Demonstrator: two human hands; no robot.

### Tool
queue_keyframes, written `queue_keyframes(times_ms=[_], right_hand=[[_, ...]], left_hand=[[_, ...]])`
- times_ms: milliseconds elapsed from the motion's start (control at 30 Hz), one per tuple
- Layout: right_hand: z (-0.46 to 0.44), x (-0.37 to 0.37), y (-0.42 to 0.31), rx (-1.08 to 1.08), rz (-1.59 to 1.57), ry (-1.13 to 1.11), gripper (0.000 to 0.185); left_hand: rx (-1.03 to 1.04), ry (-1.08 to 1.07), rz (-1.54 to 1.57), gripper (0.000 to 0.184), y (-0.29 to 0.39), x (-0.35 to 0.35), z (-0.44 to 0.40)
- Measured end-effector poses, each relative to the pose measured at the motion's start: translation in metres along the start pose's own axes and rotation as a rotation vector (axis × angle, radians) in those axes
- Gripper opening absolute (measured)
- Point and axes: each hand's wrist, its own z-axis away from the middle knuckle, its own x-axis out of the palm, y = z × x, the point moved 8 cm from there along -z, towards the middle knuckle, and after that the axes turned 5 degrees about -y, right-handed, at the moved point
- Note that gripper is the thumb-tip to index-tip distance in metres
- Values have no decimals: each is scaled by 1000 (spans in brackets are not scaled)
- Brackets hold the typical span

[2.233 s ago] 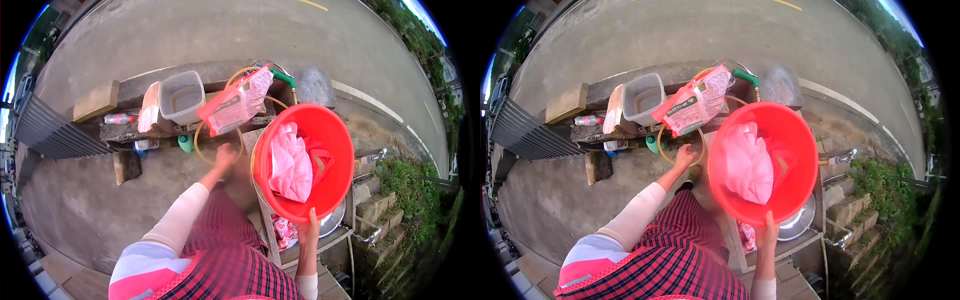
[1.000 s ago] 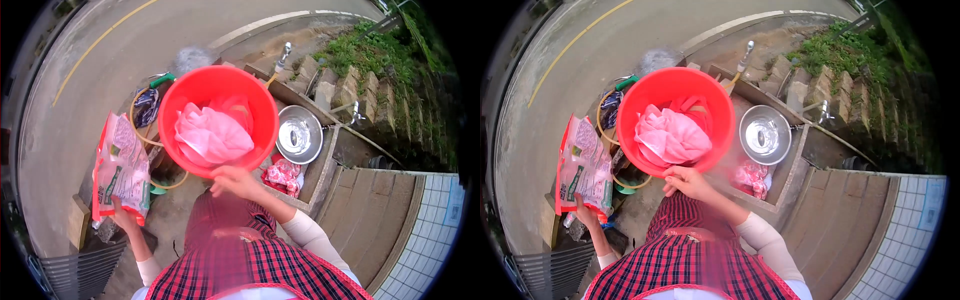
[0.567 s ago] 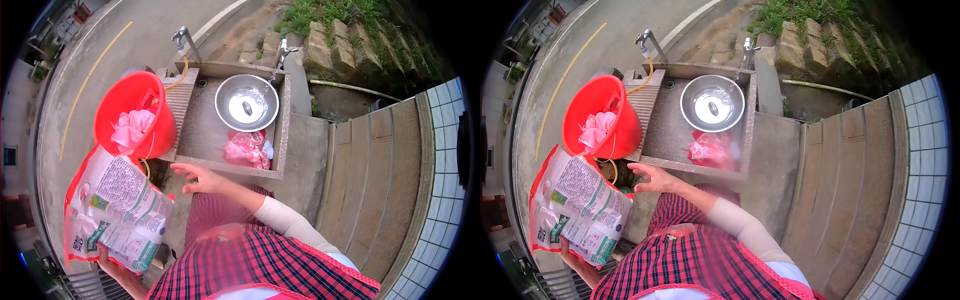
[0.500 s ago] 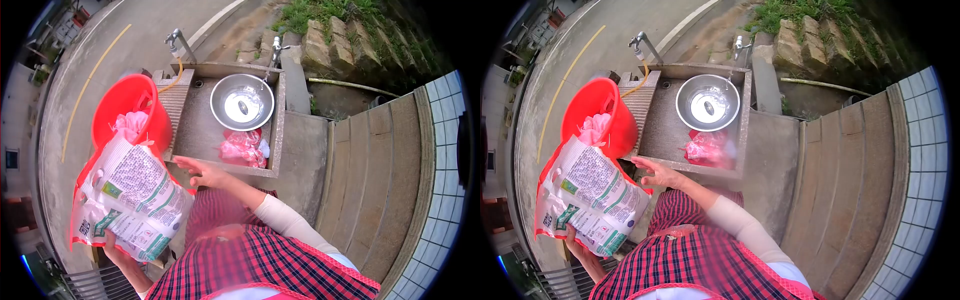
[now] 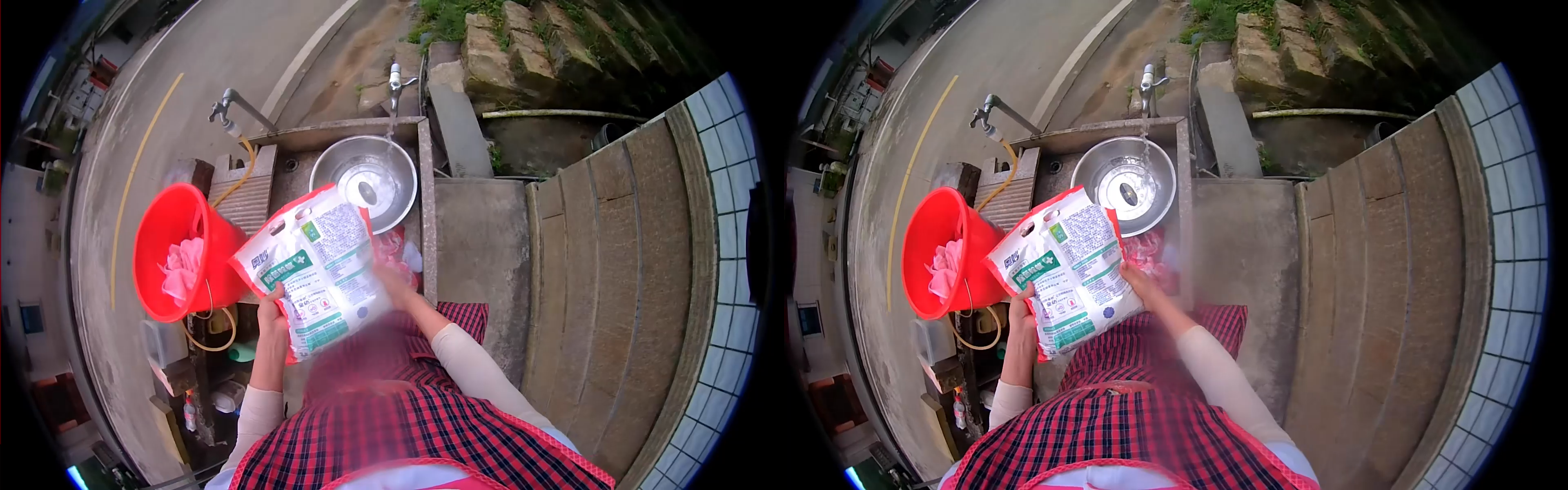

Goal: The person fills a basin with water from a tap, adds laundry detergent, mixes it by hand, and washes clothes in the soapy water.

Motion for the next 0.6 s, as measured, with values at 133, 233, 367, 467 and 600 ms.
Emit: queue_keyframes(times_ms=[133, 233, 367, 467, 600], right_hand=[[-40, -45, 13, 65, 57, 190, 60], [-83, -80, 50, 132, 98, 241, 66], [-95, -97, 32, 282, 43, 201, 65], [-140, -112, 56, 269, -101, 39, 68], [-154, -128, 86, 368, -157, 25, 66]], left_hand=[[40, 197, -97, 32, -11, -10, -53], [64, 287, -137, 30, -16, -29, -82], [1, 322, 5, 29, -45, -52, -127], [90, 454, -73, 30, -52, -60, -138], [112, 522, -72, 31, -58, -76, -151]])
